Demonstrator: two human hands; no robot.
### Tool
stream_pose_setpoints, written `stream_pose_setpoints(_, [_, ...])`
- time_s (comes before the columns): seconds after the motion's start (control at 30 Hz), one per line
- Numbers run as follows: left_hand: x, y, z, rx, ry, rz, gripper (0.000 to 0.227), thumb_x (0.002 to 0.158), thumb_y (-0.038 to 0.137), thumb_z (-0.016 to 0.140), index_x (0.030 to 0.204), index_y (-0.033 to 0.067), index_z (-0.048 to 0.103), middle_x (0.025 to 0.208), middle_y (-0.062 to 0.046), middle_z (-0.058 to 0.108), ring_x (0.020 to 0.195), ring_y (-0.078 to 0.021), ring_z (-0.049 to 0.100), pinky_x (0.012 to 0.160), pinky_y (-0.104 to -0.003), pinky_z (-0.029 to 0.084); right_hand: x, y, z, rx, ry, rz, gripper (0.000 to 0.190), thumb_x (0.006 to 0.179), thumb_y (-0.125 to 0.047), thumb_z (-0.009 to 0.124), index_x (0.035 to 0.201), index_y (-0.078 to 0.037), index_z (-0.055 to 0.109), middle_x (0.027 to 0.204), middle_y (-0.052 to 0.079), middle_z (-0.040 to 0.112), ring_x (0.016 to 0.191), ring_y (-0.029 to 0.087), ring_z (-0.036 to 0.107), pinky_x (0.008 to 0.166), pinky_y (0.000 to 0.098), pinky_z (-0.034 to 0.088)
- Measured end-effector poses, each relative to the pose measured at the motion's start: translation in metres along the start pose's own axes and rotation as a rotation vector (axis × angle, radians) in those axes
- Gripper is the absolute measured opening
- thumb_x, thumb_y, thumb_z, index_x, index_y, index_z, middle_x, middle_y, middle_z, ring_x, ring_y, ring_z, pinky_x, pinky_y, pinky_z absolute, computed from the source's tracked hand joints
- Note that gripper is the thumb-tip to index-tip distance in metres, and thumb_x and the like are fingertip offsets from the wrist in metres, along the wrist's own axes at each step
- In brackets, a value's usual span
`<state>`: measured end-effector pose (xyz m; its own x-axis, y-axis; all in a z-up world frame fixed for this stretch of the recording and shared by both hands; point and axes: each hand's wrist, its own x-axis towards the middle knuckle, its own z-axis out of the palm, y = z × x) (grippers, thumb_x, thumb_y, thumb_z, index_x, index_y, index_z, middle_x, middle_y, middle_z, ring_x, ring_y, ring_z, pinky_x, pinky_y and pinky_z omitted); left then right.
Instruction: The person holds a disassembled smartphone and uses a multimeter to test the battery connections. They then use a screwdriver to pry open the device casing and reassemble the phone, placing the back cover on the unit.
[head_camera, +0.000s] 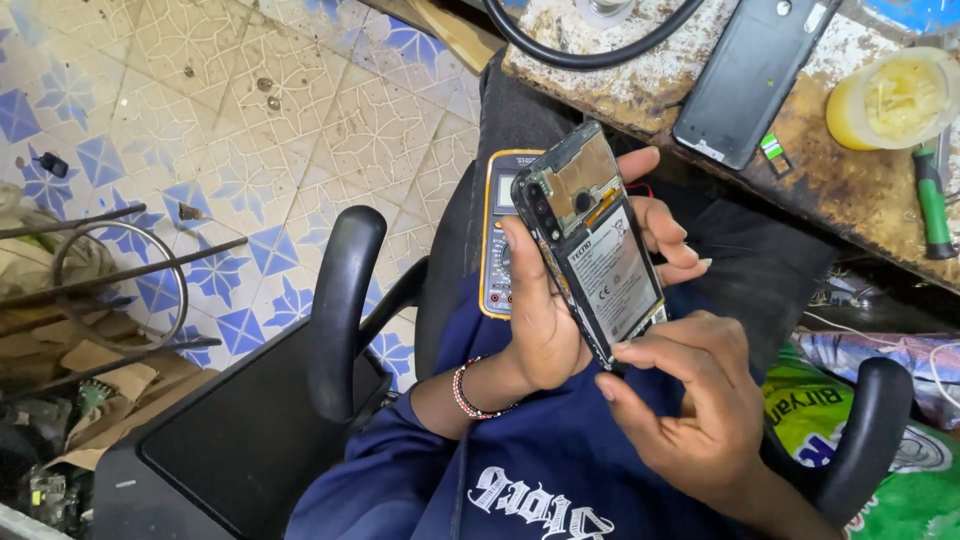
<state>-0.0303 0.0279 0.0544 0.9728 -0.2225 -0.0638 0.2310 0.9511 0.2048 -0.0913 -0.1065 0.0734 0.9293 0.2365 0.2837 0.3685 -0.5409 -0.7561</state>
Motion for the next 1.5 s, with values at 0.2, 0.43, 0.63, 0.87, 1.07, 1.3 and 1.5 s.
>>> stream_pose_setpoints(0.2, [-0.001, 0.000, 0.005, 0.030, 0.019, 0.055, 0.099, 0.096, 0.070, 0.039, 0.160, -0.0055, 0.034, 0.117, -0.015, 0.063, 0.111, -0.0208, 0.065, 0.109, -0.043, 0.057, 0.008, -0.009, 0.005, 0.080, 0.040, 0.059, 0.012, 0.092, -0.012, 0.071, 0.099, -0.003, 0.066, 0.091, 0.012, 0.066, 0.085, 0.023, 0.060, 0.087, 0.0352, 0.052])
stream_pose_setpoints(0.43, [-0.001, 0.001, 0.006, 0.150, 0.040, 0.064, 0.101, 0.092, 0.073, 0.040, 0.158, -0.0033, 0.036, 0.113, -0.010, 0.061, 0.109, -0.0179, 0.063, 0.110, -0.045, 0.054, 0.005, -0.007, 0.017, 0.060, 0.101, 0.095, 0.009, 0.093, -0.012, 0.070, 0.094, -0.005, 0.063, 0.088, 0.008, 0.065, 0.085, 0.023, 0.059, 0.086, 0.0341, 0.049])
stream_pose_setpoints(0.63, [-0.002, -0.001, 0.004, 0.164, 0.036, 0.077, 0.096, 0.096, 0.072, 0.036, 0.155, -0.0034, 0.037, 0.113, -0.011, 0.061, 0.110, -0.0190, 0.063, 0.111, -0.044, 0.053, 0.007, -0.004, 0.017, 0.049, 0.103, 0.080, 0.010, 0.094, -0.012, 0.070, 0.094, -0.007, 0.062, 0.084, 0.004, 0.064, 0.076, 0.019, 0.058, 0.081, 0.0311, 0.046])
stream_pose_setpoints(0.87, [-0.002, -0.003, 0.002, 0.154, 0.024, 0.029, 0.095, 0.098, 0.073, 0.032, 0.158, -0.0008, 0.036, 0.114, -0.010, 0.060, 0.112, -0.0191, 0.062, 0.112, -0.044, 0.051, 0.007, 0.004, 0.013, -0.111, 0.113, -0.254, 0.023, 0.097, 0.007, 0.070, 0.111, -0.011, 0.074, 0.093, 0.005, 0.055, 0.080, 0.023, 0.051, 0.079, 0.0409, 0.047])
stream_pose_setpoints(1.07, [-0.002, -0.003, 0.002, 0.142, 0.021, 0.038, 0.093, 0.099, 0.071, 0.034, 0.157, -0.0012, 0.036, 0.116, -0.009, 0.061, 0.113, -0.0180, 0.062, 0.113, -0.043, 0.051, 0.007, 0.004, 0.013, -0.123, 0.128, -0.257, 0.021, 0.095, 0.006, 0.073, 0.111, -0.007, 0.075, 0.093, 0.006, 0.056, 0.080, 0.024, 0.052, 0.078, 0.0415, 0.048])
stream_pose_setpoints(1.3, [-0.003, -0.004, 0.002, 0.185, 0.014, 0.028, 0.092, 0.099, 0.071, 0.033, 0.158, -0.0004, 0.035, 0.115, -0.008, 0.061, 0.113, -0.0160, 0.062, 0.114, -0.041, 0.051, 0.012, 0.002, 0.012, -0.046, 0.096, -0.219, 0.021, 0.095, 0.006, 0.073, 0.112, -0.005, 0.073, 0.088, 0.006, 0.058, 0.081, 0.023, 0.053, 0.078, 0.0408, 0.050])
stream_pose_setpoints(1.5, [-0.004, -0.003, 0.004, 0.251, -0.003, -0.011, 0.091, 0.100, 0.070, 0.034, 0.158, 0.0001, 0.034, 0.117, -0.005, 0.061, 0.113, -0.0170, 0.063, 0.115, -0.042, 0.049, 0.016, 0.000, 0.012, -0.050, 0.092, -0.217, 0.020, 0.098, 0.003, 0.069, 0.116, -0.005, 0.072, 0.088, 0.005, 0.061, 0.083, 0.024, 0.052, 0.082, 0.0395, 0.049])
